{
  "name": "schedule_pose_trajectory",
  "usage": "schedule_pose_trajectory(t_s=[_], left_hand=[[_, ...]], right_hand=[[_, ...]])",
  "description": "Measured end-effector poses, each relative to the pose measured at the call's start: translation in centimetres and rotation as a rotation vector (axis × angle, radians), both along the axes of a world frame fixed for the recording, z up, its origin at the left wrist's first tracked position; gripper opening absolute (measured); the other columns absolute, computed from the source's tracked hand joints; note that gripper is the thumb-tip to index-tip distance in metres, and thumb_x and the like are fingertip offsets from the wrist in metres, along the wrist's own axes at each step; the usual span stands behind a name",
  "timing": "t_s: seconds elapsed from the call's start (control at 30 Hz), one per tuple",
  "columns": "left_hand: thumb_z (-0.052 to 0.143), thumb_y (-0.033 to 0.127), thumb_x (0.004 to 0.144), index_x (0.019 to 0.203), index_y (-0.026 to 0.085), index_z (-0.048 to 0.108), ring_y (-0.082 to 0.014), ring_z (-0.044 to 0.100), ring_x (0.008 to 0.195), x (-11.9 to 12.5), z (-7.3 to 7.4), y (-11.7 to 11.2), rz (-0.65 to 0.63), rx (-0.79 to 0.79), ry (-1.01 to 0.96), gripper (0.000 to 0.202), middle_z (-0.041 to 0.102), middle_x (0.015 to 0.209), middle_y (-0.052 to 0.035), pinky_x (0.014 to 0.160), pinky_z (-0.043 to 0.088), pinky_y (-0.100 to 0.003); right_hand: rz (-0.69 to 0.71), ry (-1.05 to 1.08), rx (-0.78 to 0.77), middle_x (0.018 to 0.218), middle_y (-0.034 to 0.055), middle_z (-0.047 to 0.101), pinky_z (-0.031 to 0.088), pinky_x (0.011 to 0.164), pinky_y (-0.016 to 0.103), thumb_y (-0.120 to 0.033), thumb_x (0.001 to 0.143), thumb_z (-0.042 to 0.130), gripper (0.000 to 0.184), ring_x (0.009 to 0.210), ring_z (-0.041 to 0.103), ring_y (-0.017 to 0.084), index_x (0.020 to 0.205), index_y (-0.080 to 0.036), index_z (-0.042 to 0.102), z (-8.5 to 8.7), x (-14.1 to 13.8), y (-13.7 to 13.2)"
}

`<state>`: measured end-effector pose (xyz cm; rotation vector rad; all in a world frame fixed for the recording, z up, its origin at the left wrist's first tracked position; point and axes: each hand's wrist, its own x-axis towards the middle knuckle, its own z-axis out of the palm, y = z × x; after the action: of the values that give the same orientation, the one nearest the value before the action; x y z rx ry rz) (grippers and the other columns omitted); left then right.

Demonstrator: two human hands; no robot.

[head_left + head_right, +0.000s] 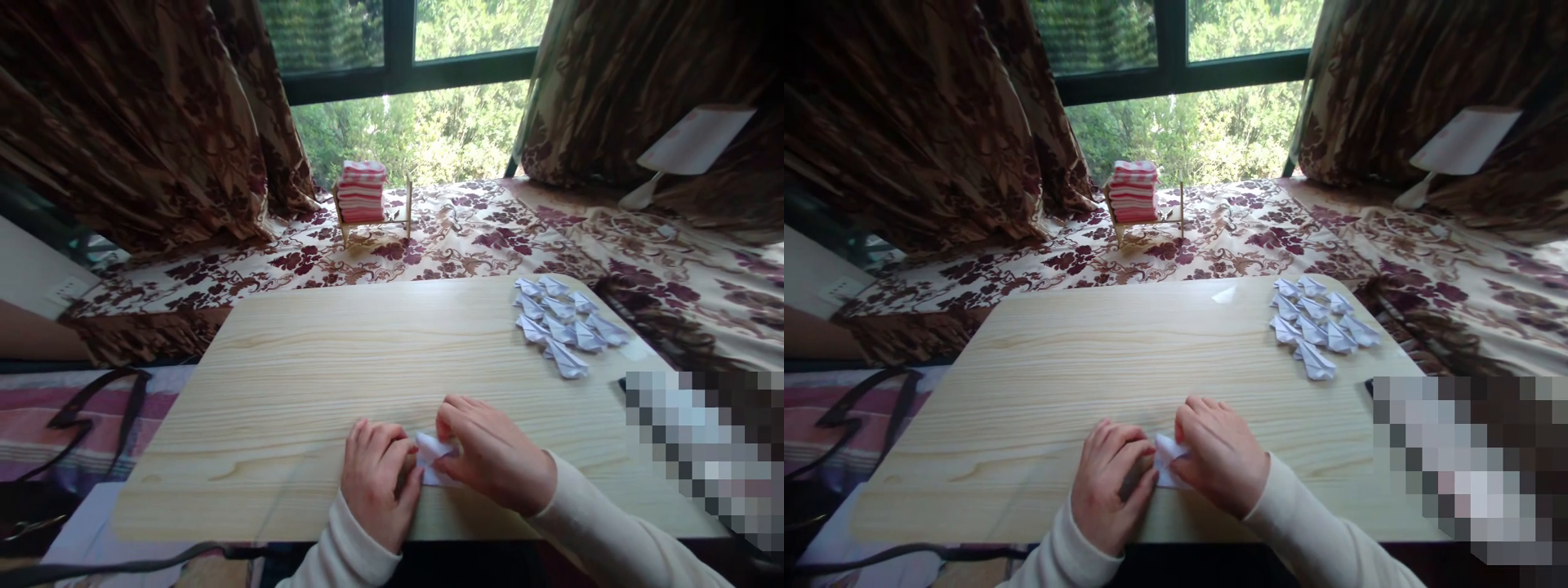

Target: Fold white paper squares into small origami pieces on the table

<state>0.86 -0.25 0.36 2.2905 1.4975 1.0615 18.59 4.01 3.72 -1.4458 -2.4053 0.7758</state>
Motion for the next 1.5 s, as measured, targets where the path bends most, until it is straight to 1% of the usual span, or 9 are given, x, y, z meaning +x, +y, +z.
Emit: schedule_pose_trajectory(t_s=[0.23, 0.4, 0.5, 0.63, 0.8, 1.1, 1.3, 1.43, 1.5], left_hand=[[0.057, 0.021, 0.074, 0.119, 0.016, 0.052, -0.0258, 0.057, 0.093, -0.2, -0.2, 0.2, 0.010, -0.104, -0.046, 0.046, 0.065, 0.097, -0.0090, 0.094, 0.033, -0.051], [0.057, 0.020, 0.070, 0.092, 0.018, 0.066, -0.0199, 0.062, 0.073, 0.0, 2.1, 0.9, 0.048, -0.443, -0.282, 0.024, 0.066, 0.071, -0.0018, 0.098, 0.032, -0.049], [0.054, 0.024, 0.076, 0.073, 0.018, 0.067, -0.0163, 0.062, 0.066, 0.1, 3.5, 1.3, 0.023, -0.525, -0.316, 0.015, 0.065, 0.066, -0.0011, 0.079, 0.047, -0.033], [0.051, 0.028, 0.080, 0.073, 0.016, 0.068, -0.0143, 0.061, 0.066, 0.2, 4.5, 1.2, 0.001, -0.621, -0.399, 0.021, 0.067, 0.068, -0.0017, 0.063, 0.046, -0.021], [0.052, 0.033, 0.081, 0.072, 0.017, 0.067, -0.0138, 0.058, 0.066, 0.7, 4.9, 0.9, -0.006, -0.617, -0.476, 0.024, 0.064, 0.066, -0.0009, 0.064, 0.044, -0.022], [0.049, 0.033, 0.083, 0.064, 0.017, 0.056, -0.0135, 0.054, 0.066, 1.6, 5.6, 1.2, 0.016, -0.470, -0.503, 0.026, 0.056, 0.064, 0.0001, 0.064, 0.042, -0.023], [0.052, 0.037, 0.081, 0.064, 0.015, 0.061, -0.0108, 0.048, 0.055, 1.3, 5.9, 1.0, 0.013, -0.605, -0.634, 0.029, 0.053, 0.056, 0.0017, 0.054, 0.038, -0.021], [0.057, 0.035, 0.077, 0.058, 0.016, 0.060, -0.0118, 0.048, 0.060, 1.3, 6.2, 1.1, 0.060, -0.511, -0.609, 0.027, 0.052, 0.057, 0.0014, 0.062, 0.039, -0.023], [0.056, 0.038, 0.078, 0.059, 0.016, 0.059, -0.0101, 0.043, 0.054, 1.3, 6.3, 1.2, 0.058, -0.602, -0.660, 0.029, 0.048, 0.053, 0.0027, 0.054, 0.035, -0.022]], right_hand=[[-0.042, 0.220, -0.064, 0.067, -0.0026, 0.053, 0.038, 0.060, 0.023, -0.012, 0.073, 0.049, 0.009, 0.064, 0.049, 0.011, 0.072, -0.020, 0.046, -0.7, -0.1, -1.2], [-0.126, 0.613, -0.206, 0.068, -0.0019, 0.051, 0.042, 0.061, 0.022, -0.022, 0.078, 0.054, 0.013, 0.066, 0.049, 0.011, 0.068, -0.019, 0.047, 0.3, 0.0, -1.5], [-0.157, 0.771, -0.333, 0.077, -0.0002, 0.056, 0.044, 0.064, 0.024, -0.026, 0.077, 0.060, 0.010, 0.072, 0.053, 0.013, 0.081, -0.020, 0.053, 0.7, 0.3, -1.5], [-0.209, 0.814, -0.468, 0.096, 0.0051, 0.061, 0.046, 0.071, 0.028, -0.038, 0.080, 0.059, 0.034, 0.083, 0.056, 0.017, 0.108, -0.021, 0.055, 0.9, 0.7, -1.4], [-0.202, 0.720, -0.395, 0.063, -0.0002, 0.052, 0.037, 0.054, 0.023, -0.045, 0.084, 0.052, 0.033, 0.061, 0.047, 0.011, 0.070, -0.016, 0.059, 1.0, 0.2, -1.5], [-0.124, 0.633, -0.178, 0.063, -0.0012, 0.049, 0.035, 0.057, 0.024, -0.037, 0.088, 0.047, 0.030, 0.061, 0.045, 0.011, 0.067, -0.017, 0.054, 2.0, -0.6, -2.3], [-0.089, 0.629, -0.166, 0.062, -0.0009, 0.050, 0.035, 0.055, 0.023, -0.035, 0.091, 0.042, 0.032, 0.059, 0.046, 0.011, 0.069, -0.017, 0.056, 3.1, -0.2, -2.7], [-0.155, 0.642, -0.104, 0.059, -0.0014, 0.050, 0.034, 0.054, 0.023, -0.035, 0.089, 0.048, 0.031, 0.057, 0.045, 0.010, 0.065, -0.017, 0.055, 2.7, -0.2, -2.6], [-0.177, 0.648, -0.093, 0.059, -0.0016, 0.049, 0.034, 0.054, 0.023, -0.035, 0.088, 0.048, 0.031, 0.056, 0.045, 0.010, 0.064, -0.017, 0.054, 2.5, -0.2, -2.6]])
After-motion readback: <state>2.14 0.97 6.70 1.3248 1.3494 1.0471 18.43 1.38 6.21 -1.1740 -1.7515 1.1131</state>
